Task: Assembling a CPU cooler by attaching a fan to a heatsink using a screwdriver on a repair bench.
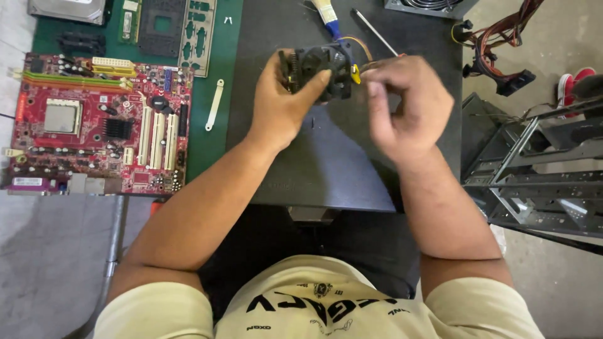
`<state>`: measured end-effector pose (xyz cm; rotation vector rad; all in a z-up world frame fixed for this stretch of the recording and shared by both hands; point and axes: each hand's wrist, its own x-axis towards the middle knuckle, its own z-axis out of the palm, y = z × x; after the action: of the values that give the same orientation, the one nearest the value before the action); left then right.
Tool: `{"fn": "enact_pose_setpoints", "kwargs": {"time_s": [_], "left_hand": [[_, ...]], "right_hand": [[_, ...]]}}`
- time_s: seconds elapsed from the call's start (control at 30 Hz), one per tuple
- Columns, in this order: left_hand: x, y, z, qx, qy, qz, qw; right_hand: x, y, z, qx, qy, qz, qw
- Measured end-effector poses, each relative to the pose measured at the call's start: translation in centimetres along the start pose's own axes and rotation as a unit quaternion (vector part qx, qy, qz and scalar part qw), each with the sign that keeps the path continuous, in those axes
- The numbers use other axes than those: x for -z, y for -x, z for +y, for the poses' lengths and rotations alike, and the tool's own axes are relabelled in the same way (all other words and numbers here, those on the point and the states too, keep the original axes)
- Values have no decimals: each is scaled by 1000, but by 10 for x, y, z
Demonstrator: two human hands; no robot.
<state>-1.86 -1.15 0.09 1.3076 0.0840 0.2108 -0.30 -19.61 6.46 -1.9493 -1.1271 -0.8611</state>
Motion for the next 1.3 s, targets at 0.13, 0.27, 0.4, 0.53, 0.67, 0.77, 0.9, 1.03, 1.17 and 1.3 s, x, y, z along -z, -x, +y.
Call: {"fn": "enact_pose_setpoints", "kwargs": {"time_s": [0.13,0.27,0.4,0.53,0.67,0.77,0.9,1.03,1.17,1.3], "left_hand": [[0,6,4,-206,-106,-44,972],[-2,13,17,-251,-147,-49,956],[-3,12,15,-270,-160,-34,949],[-1,12,15,-272,-169,-22,947],[-1,14,15,-298,-184,-20,936],[-1,15,15,-303,-191,-21,933],[-1,15,13,-331,-198,-20,922],[1,15,12,-372,-207,-18,905],[1,15,5,-391,-220,-21,894],[1,15,1,-400,-225,-22,888]], "right_hand": [[-2,-5,3,-68,15,3,998],[-4,-1,10,-158,-63,40,985],[-2,4,13,-206,-215,15,954],[0,2,14,-158,-264,-28,951],[-1,1,17,-142,-264,-11,954],[-1,3,19,-110,-239,0,965],[-1,3,21,-67,-151,-4,986],[-1,2,16,-39,-85,7,996],[-5,7,15,-84,-119,22,989],[-8,8,15,-146,-176,22,973]]}}
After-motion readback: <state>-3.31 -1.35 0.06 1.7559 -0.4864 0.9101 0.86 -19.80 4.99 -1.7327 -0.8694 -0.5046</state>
